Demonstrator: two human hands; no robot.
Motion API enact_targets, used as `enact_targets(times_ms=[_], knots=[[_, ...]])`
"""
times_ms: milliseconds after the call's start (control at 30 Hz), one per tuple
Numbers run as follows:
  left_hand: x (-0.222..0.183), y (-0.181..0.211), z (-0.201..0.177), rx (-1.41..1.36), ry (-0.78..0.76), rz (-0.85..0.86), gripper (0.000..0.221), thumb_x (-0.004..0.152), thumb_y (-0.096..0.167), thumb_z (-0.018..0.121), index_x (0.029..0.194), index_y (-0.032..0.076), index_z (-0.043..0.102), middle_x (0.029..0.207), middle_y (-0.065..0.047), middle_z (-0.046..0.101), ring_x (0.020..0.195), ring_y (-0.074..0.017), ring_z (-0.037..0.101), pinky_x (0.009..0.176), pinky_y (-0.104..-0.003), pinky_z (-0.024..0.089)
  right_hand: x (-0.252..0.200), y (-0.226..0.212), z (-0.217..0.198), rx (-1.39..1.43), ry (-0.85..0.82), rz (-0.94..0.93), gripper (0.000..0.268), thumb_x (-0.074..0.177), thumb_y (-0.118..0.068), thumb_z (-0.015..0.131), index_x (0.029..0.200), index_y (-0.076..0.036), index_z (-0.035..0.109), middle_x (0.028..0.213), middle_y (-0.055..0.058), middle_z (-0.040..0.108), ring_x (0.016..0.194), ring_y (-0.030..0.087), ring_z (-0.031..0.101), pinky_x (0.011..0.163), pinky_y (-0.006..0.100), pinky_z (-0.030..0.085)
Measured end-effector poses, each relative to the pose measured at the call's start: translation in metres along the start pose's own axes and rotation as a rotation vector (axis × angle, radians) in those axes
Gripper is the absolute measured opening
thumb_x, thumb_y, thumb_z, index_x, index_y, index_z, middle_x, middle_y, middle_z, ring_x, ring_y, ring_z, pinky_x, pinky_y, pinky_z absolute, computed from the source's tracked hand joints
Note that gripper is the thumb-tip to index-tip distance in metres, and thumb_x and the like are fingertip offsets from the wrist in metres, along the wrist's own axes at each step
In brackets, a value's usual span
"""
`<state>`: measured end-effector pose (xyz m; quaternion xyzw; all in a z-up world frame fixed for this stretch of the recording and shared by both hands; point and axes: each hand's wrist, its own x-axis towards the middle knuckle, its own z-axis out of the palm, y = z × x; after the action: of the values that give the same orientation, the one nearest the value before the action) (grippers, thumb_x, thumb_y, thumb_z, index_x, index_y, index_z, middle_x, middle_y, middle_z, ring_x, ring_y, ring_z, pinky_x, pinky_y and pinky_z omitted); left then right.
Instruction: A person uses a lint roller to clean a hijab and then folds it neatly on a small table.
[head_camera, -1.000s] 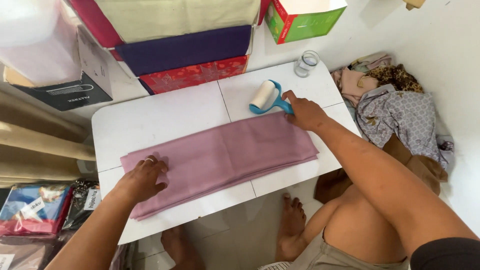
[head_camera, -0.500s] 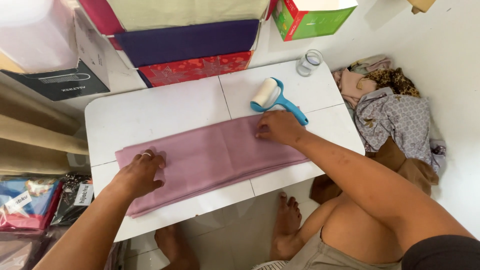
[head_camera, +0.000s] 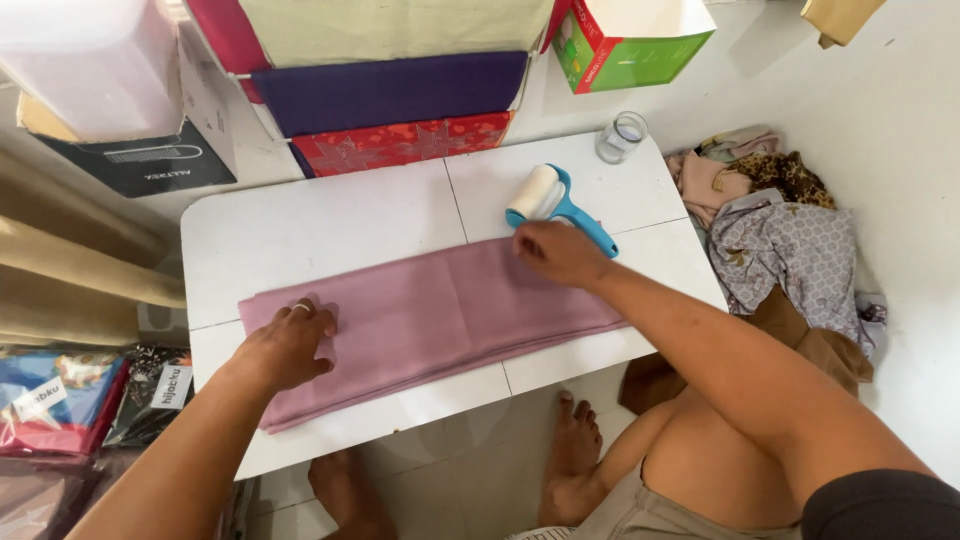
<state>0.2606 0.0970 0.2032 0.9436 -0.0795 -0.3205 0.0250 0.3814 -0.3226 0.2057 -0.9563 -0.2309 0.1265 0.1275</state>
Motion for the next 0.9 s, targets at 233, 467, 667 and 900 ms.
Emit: enact_targets(times_ms=[233, 467, 667, 900], knots=[[-0.003, 0.002, 0.000, 0.006, 0.008, -0.010, 0.054, 0.086, 0.036, 0.080, 0.134, 0.023, 0.059, 0.137, -0.009, 0.057, 0.132, -0.0288, 0.058, 0.097, -0.043, 0.060, -0.004, 0.030, -0.070, 0.138, 0.732, 0.046, 0.022, 0.097, -0.001, 0.058, 0.118, -0.004, 0.055, 0.099, 0.022, 0.062, 0.090, 0.047, 0.067, 0.078, 0.054, 0.056], [-0.001, 0.000, 0.003, 0.016, 0.016, 0.003, 0.056, 0.086, 0.032, 0.081, 0.136, 0.024, 0.057, 0.136, -0.009, 0.057, 0.133, -0.0280, 0.057, 0.097, -0.042, 0.061, -0.034, 0.011, -0.070, 0.024, -0.060, 0.384, 0.081, 0.087, -0.046, 0.069, 0.153, -0.014, 0.035, 0.125, 0.019, 0.064, 0.117, 0.042, 0.066, 0.096, 0.060, 0.053], [0.006, -0.012, 0.018, 0.091, 0.052, -0.028, 0.076, 0.076, 0.032, 0.091, 0.138, 0.026, 0.049, 0.146, -0.009, 0.046, 0.141, -0.0313, 0.046, 0.099, -0.044, 0.060, -0.019, 0.059, -0.036, -0.094, 0.225, 0.173, 0.044, 0.089, -0.023, 0.060, 0.132, -0.018, 0.052, 0.111, 0.009, 0.055, 0.087, 0.040, 0.073, 0.079, 0.055, 0.060], [-0.013, -0.008, 0.018, 0.074, 0.068, -0.040, 0.089, 0.074, 0.028, 0.095, 0.143, 0.021, 0.039, 0.153, -0.017, 0.036, 0.149, -0.0415, 0.036, 0.101, -0.050, 0.060, -0.050, -0.065, -0.086, 0.080, -0.024, -0.143, 0.041, 0.094, -0.017, 0.057, 0.134, -0.016, 0.050, 0.126, 0.022, 0.060, 0.103, 0.059, 0.064, 0.091, 0.069, 0.052]])
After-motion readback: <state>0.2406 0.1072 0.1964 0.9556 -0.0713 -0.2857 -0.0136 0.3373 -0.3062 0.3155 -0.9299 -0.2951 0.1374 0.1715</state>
